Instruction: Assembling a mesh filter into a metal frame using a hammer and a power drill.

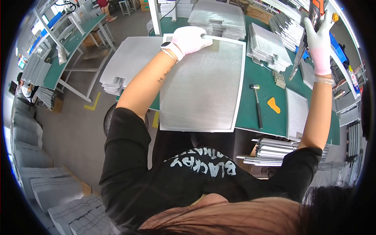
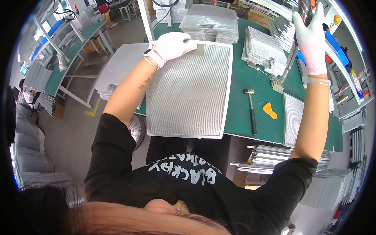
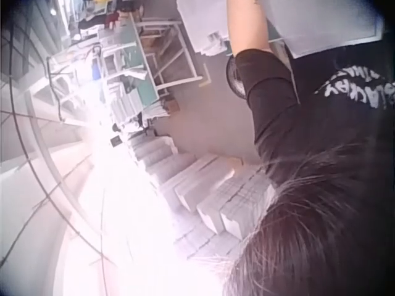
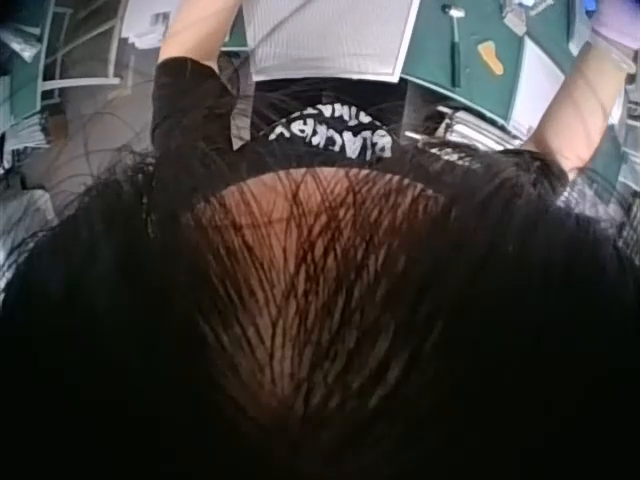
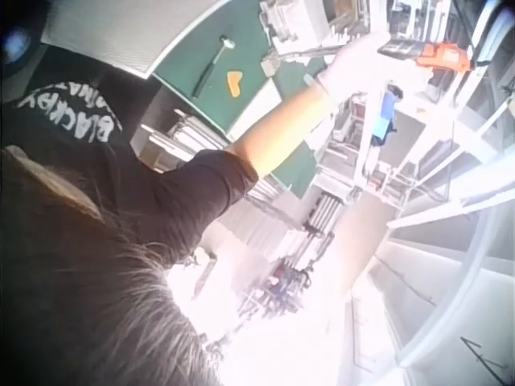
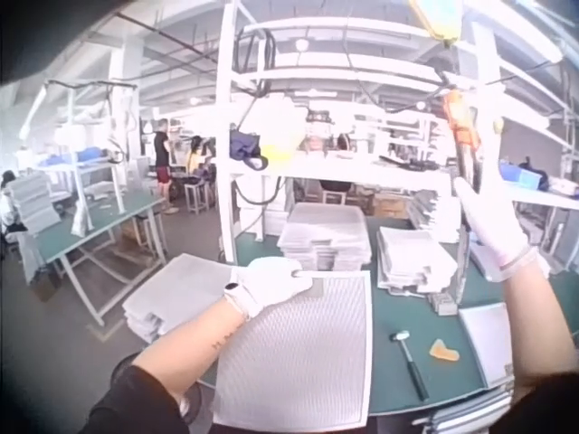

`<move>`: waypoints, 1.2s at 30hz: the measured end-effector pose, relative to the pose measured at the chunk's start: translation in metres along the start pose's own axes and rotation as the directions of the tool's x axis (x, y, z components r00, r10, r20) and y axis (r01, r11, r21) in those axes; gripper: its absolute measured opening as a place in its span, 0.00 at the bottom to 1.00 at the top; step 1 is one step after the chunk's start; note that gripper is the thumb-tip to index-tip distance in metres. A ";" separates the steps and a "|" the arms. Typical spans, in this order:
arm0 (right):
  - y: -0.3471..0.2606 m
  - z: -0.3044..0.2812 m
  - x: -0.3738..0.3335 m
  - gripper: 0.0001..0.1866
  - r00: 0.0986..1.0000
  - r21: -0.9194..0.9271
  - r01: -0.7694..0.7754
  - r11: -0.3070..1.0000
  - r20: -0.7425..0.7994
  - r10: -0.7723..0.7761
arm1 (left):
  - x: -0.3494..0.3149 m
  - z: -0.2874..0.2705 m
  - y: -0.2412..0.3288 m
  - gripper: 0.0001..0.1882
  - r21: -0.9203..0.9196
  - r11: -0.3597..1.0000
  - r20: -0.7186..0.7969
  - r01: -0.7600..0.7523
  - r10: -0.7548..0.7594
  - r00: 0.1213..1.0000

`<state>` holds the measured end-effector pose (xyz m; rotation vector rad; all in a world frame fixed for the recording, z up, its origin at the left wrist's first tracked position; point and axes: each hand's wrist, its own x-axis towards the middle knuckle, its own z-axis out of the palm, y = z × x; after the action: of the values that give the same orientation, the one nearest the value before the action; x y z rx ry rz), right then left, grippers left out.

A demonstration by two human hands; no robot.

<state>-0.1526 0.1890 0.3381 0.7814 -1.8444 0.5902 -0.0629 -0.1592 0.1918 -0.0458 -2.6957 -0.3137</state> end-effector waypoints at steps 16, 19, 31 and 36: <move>-0.059 -0.114 -0.215 0.38 0.472 0.052 -0.547 0.835 0.844 0.256 | -0.131 -0.020 0.112 0.14 -0.078 0.811 -0.445 -0.580 0.492 0.748; 0.025 -0.168 -0.287 0.35 0.353 0.061 -0.909 0.413 0.640 0.683 | -0.152 -0.001 0.017 0.28 0.241 0.968 -0.381 0.066 0.031 0.924; 0.220 -0.190 -0.464 0.22 0.297 -0.015 -0.954 0.300 -0.198 0.934 | -0.179 -0.004 -0.109 0.49 0.469 0.714 0.300 0.520 -0.683 0.666; 0.217 -0.141 -0.482 0.26 0.022 0.430 -0.895 0.121 -0.228 0.973 | -0.186 -0.082 -0.160 0.39 -0.087 0.794 0.245 0.602 -0.569 0.785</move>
<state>-0.0900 0.5529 -0.0656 -0.7485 -1.5932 1.6683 0.1268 -0.3309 0.1532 0.7783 -2.8154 -0.7508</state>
